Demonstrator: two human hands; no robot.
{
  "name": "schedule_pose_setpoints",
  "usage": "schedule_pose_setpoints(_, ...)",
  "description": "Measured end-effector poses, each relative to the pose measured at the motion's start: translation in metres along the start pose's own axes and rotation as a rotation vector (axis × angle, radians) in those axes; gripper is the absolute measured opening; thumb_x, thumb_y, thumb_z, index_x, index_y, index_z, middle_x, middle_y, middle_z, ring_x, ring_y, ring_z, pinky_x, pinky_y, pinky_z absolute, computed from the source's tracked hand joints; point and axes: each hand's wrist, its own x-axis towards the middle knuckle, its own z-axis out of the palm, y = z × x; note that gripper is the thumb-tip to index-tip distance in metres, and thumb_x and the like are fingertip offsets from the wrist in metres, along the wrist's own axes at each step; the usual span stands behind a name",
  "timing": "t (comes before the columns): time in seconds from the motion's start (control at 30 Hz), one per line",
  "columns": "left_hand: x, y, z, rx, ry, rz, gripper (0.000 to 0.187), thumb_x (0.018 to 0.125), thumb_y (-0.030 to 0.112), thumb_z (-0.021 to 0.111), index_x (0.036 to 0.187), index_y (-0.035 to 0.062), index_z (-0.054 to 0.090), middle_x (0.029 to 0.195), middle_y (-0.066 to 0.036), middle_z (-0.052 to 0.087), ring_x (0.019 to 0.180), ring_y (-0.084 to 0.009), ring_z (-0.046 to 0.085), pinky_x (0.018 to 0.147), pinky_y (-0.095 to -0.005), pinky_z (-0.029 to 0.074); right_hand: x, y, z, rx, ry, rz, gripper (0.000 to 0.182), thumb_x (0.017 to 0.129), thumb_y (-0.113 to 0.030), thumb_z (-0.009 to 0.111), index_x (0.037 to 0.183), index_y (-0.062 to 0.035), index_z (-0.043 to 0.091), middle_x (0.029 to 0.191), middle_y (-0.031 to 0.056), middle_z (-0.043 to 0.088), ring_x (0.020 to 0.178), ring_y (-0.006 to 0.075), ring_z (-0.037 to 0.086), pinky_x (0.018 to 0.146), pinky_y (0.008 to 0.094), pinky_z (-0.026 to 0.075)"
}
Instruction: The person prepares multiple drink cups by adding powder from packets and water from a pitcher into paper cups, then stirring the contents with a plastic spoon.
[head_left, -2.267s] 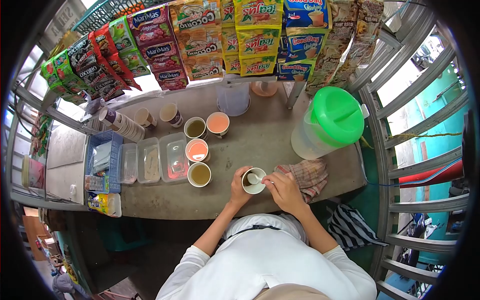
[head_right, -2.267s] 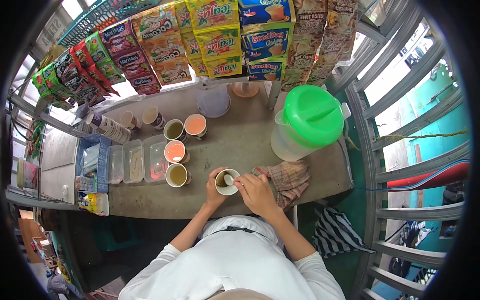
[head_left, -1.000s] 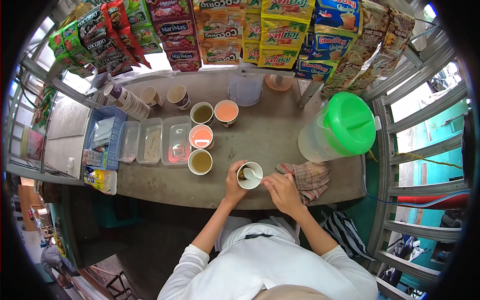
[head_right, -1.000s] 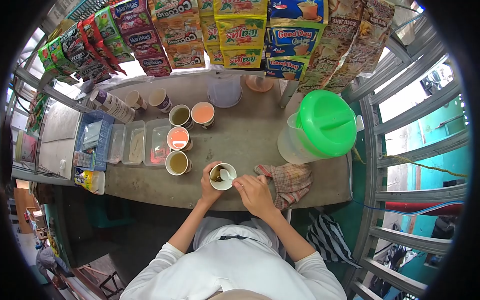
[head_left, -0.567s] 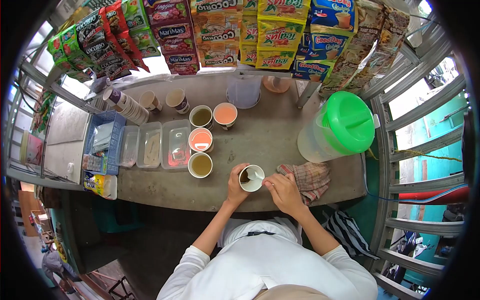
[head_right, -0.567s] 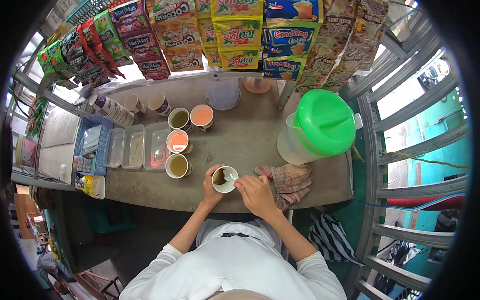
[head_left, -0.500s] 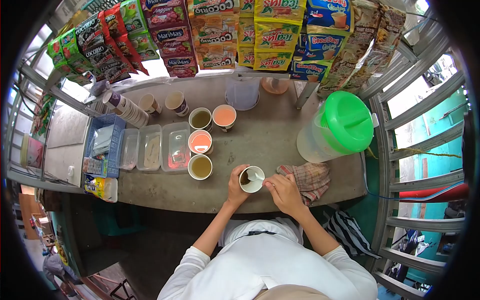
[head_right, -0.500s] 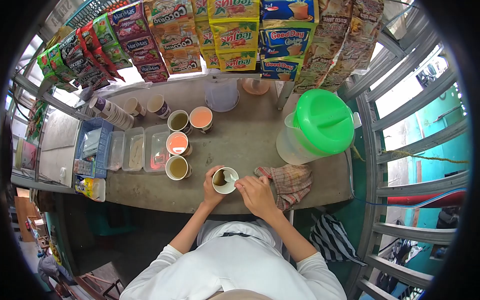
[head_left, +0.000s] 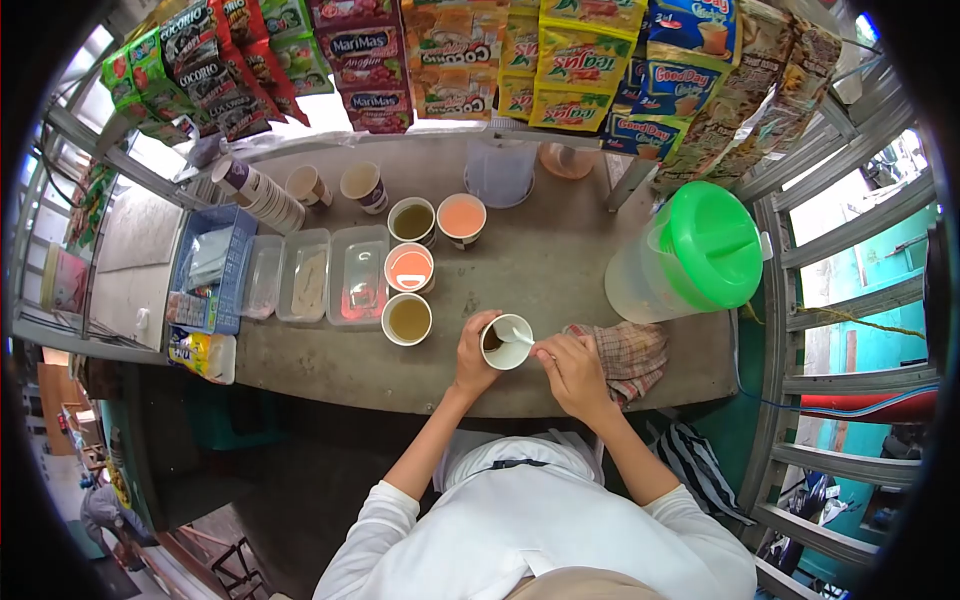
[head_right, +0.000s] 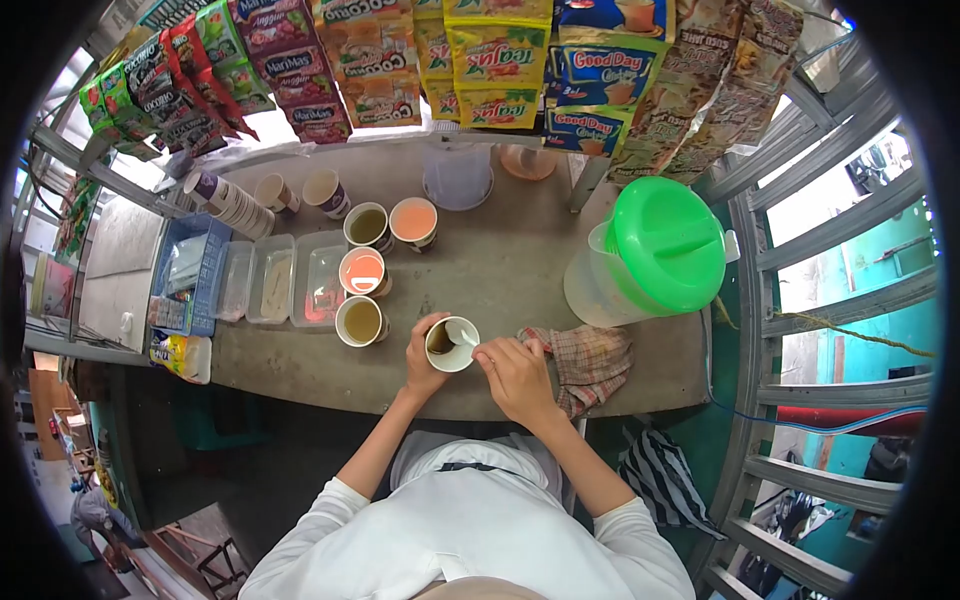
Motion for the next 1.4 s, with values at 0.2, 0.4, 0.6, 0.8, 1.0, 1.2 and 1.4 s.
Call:
schedule_pose_setpoints(0.2, -0.004, -0.001, 0.000, 0.008, -0.028, -0.031, 0.074, 0.061, 0.004, 0.085, 0.122, 0.0054, 0.043, 0.119, -0.016, 0.061, 0.107, -0.0317, 0.061, 0.089, -0.0368, 0.050, -0.001, -0.001, 0.003, 0.015, -0.044, 0.007, 0.018, 0.096, -0.021, 0.051, 0.090, -0.0076, 0.060, 0.084, 0.0037, 0.062, 0.077, 0.0216, 0.057, 0.075, 0.0372, 0.032)
schedule_pose_setpoints(0.4, -0.004, -0.007, 0.000, 0.030, -0.050, -0.027, 0.076, 0.060, 0.005, 0.086, 0.123, 0.0057, 0.043, 0.119, -0.015, 0.060, 0.108, -0.0319, 0.061, 0.090, -0.0375, 0.050, 0.002, 0.003, 0.007, 0.017, -0.056, -0.011, 0.017, 0.096, -0.021, 0.051, 0.089, -0.0075, 0.059, 0.084, 0.0041, 0.062, 0.077, 0.0217, 0.057, 0.075, 0.0374, 0.032)
schedule_pose_setpoints(0.6, 0.001, -0.007, 0.004, 0.071, -0.064, 0.014, 0.078, 0.059, 0.007, 0.086, 0.123, 0.0058, 0.044, 0.118, -0.014, 0.060, 0.107, -0.0332, 0.060, 0.090, -0.0386, 0.049, 0.004, 0.005, 0.006, -0.040, -0.041, -0.021, 0.016, 0.095, -0.020, 0.052, 0.089, -0.0075, 0.059, 0.084, 0.0047, 0.062, 0.077, 0.0222, 0.057, 0.076, 0.0380, 0.032)
schedule_pose_setpoints(0.8, 0.002, -0.006, 0.004, 0.046, -0.055, -0.001, 0.074, 0.056, 0.009, 0.085, 0.120, 0.0061, 0.048, 0.115, -0.013, 0.061, 0.106, -0.0344, 0.058, 0.093, -0.0427, 0.045, 0.006, 0.008, 0.007, -0.009, -0.026, -0.025, 0.015, 0.095, -0.020, 0.052, 0.089, -0.0080, 0.059, 0.083, 0.0051, 0.060, 0.078, 0.0223, 0.057, 0.077, 0.0386, 0.032)
schedule_pose_setpoints(1.0, 0.005, -0.007, 0.005, 0.024, -0.073, 0.007, 0.077, 0.055, 0.014, 0.088, 0.120, 0.0062, 0.047, 0.114, -0.014, 0.060, 0.105, -0.0339, 0.059, 0.092, -0.0427, 0.045, 0.016, 0.006, -0.004, -0.001, -0.077, -0.038, 0.018, 0.095, -0.020, 0.051, 0.089, -0.0064, 0.061, 0.081, 0.0077, 0.059, 0.077, 0.0245, 0.056, 0.076, 0.0384, 0.032)
schedule_pose_setpoints(1.2, 0.004, -0.013, 0.009, 0.034, -0.024, 0.087, 0.075, 0.056, 0.012, 0.087, 0.119, 0.0054, 0.047, 0.112, -0.015, 0.062, 0.103, -0.0347, 0.060, 0.090, -0.0443, 0.046, 0.014, 0.012, 0.002, 0.015, -0.081, -0.048, 0.018, 0.095, -0.020, 0.051, 0.089, -0.0060, 0.061, 0.081, 0.0077, 0.059, 0.077, 0.0245, 0.055, 0.077, 0.0387, 0.033)
schedule_pose_setpoints(1.4, -0.007, -0.029, 0.014, 0.080, -0.001, 0.115, 0.071, 0.059, 0.009, 0.084, 0.119, 0.0050, 0.047, 0.113, -0.016, 0.062, 0.103, -0.0355, 0.060, 0.091, -0.0448, 0.046, 0.012, 0.014, 0.005, 0.014, -0.056, -0.062, 0.019, 0.095, -0.021, 0.051, 0.088, -0.0057, 0.060, 0.080, 0.0078, 0.058, 0.077, 0.0248, 0.054, 0.076, 0.0389, 0.033)
